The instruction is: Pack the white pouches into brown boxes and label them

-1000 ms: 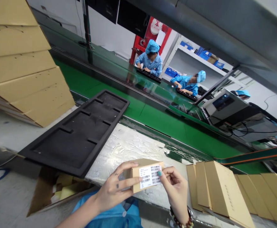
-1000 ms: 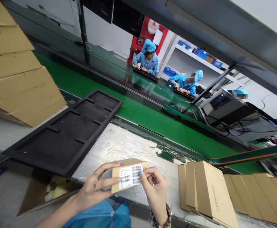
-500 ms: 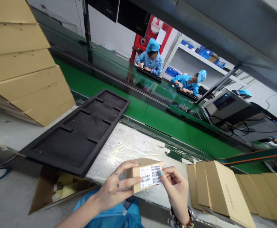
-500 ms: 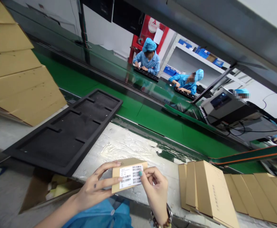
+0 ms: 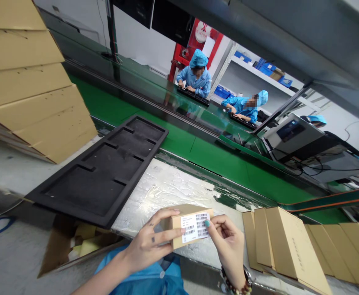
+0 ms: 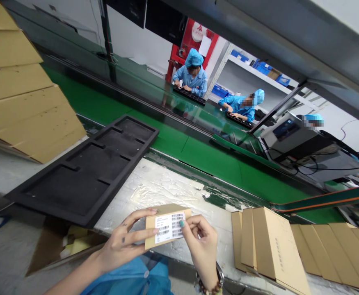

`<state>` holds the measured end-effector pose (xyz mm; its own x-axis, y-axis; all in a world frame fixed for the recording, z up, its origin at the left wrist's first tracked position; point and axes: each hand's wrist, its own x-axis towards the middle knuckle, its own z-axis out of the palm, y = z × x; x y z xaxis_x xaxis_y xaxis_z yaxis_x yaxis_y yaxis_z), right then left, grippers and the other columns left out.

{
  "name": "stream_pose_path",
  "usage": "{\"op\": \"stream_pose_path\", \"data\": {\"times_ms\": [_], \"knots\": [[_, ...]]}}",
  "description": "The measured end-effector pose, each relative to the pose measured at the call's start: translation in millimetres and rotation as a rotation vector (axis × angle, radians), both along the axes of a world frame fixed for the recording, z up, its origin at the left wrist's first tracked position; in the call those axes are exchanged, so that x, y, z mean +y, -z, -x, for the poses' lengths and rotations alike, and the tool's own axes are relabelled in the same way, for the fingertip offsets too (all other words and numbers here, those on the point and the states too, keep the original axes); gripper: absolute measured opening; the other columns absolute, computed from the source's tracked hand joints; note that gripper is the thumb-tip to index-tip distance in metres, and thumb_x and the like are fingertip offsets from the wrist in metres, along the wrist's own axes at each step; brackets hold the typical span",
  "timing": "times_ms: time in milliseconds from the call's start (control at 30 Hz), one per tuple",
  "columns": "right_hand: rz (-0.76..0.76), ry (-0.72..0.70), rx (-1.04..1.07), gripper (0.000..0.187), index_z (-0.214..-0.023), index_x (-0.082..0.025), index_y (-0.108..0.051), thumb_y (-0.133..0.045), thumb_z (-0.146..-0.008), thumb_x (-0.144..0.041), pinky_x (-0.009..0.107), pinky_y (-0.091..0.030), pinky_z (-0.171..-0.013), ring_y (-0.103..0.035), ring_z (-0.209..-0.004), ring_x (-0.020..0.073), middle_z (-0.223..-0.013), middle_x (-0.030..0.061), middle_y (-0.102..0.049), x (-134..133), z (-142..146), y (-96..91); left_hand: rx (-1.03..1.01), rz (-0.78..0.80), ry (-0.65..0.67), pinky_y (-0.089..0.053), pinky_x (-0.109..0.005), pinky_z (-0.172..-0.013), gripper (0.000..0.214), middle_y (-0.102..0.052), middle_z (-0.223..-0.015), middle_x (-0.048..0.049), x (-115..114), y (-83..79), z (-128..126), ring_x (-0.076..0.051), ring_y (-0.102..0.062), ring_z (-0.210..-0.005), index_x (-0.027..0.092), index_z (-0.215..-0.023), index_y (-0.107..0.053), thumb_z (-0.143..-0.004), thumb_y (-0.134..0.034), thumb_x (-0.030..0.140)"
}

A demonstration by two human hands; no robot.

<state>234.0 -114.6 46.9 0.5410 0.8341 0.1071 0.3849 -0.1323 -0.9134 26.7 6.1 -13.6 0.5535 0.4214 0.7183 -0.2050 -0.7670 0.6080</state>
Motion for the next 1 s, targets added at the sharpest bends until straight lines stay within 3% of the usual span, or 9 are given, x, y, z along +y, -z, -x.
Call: {"op": "stream_pose_path", "data": {"times_ms": [400, 567, 667, 800, 900, 1000], "knots": [[-0.003, -0.006, -0.035, 0.023, -0.077, -0.018, -0.065, -0.069, -0.088, -0.038, 0.025, -0.032, -0.049, -0.040, -0.053, 0.0116, -0.063, 0.0006, -0.057, 1, 2, -2.5, 0.059, -0.058, -0.008, -0.055, -0.047, -0.104, 0.043, -0.043, -0.140, -0.0137, 2, 0.4, 1, -0.032, -0.048, -0.134, 0.021, -0.124, -0.063, -0.086, -0.064, 0.003], [-0.036, 0.003, -0.320, 0.018, -0.080, -0.020, -0.063, -0.064, -0.092, -0.033, 0.025, -0.035, -0.049, -0.044, -0.051, 0.0124, -0.062, -0.0008, -0.056, 2, 9, -4.8, 0.106, -0.120, -0.004, -0.055, -0.046, -0.104, 0.046, -0.042, -0.142, -0.0138, 4, -4.7, 4, -0.032, -0.047, -0.134, 0.022, -0.125, -0.062, -0.085, -0.063, 0.001], [-0.014, 0.071, -0.635, 0.012, -0.089, -0.021, -0.060, -0.062, -0.092, -0.032, 0.029, -0.040, -0.058, -0.055, -0.060, 0.0172, -0.072, 0.0028, -0.061, 0, 16, -0.6, 0.111, -0.125, 0.000, -0.055, -0.045, -0.103, 0.045, -0.041, -0.143, -0.0135, 5, -3.9, 5, -0.031, -0.049, -0.133, 0.023, -0.128, -0.061, -0.087, -0.062, 0.003], [-0.054, 0.270, -0.808, 0.032, -0.122, -0.017, -0.054, -0.051, -0.096, -0.035, 0.044, -0.043, -0.082, -0.063, -0.093, 0.0318, -0.103, 0.0159, -0.066, 1, 38, 13.6, 0.115, -0.107, -0.005, -0.055, -0.042, -0.103, 0.046, -0.041, -0.144, -0.0124, 4, 0.9, 6, -0.029, -0.049, -0.134, 0.026, -0.129, -0.060, -0.089, -0.059, 0.003], [-0.118, 0.102, -0.927, 0.052, -0.148, -0.018, -0.040, -0.030, -0.102, -0.040, 0.057, -0.023, -0.108, -0.053, -0.126, 0.0379, -0.137, 0.0174, -0.058, 6, 60, 23.9, 0.108, -0.098, -0.022, -0.055, -0.041, -0.103, 0.041, -0.047, -0.142, -0.0119, 4, 6.3, 6, -0.029, -0.051, -0.133, 0.026, -0.129, -0.059, -0.091, -0.060, 0.009], [-0.111, -0.008, -0.921, 0.071, -0.155, -0.020, -0.032, -0.008, -0.101, -0.059, 0.055, -0.010, -0.116, -0.051, -0.131, 0.0373, -0.145, 0.0123, -0.053, 8, 70, 27.1, 0.089, -0.018, -0.079, -0.057, -0.039, -0.100, 0.047, -0.056, -0.138, -0.0098, 2, 15.6, 4, -0.027, -0.058, -0.126, 0.027, -0.133, -0.053, -0.088, -0.066, 0.017]]}}
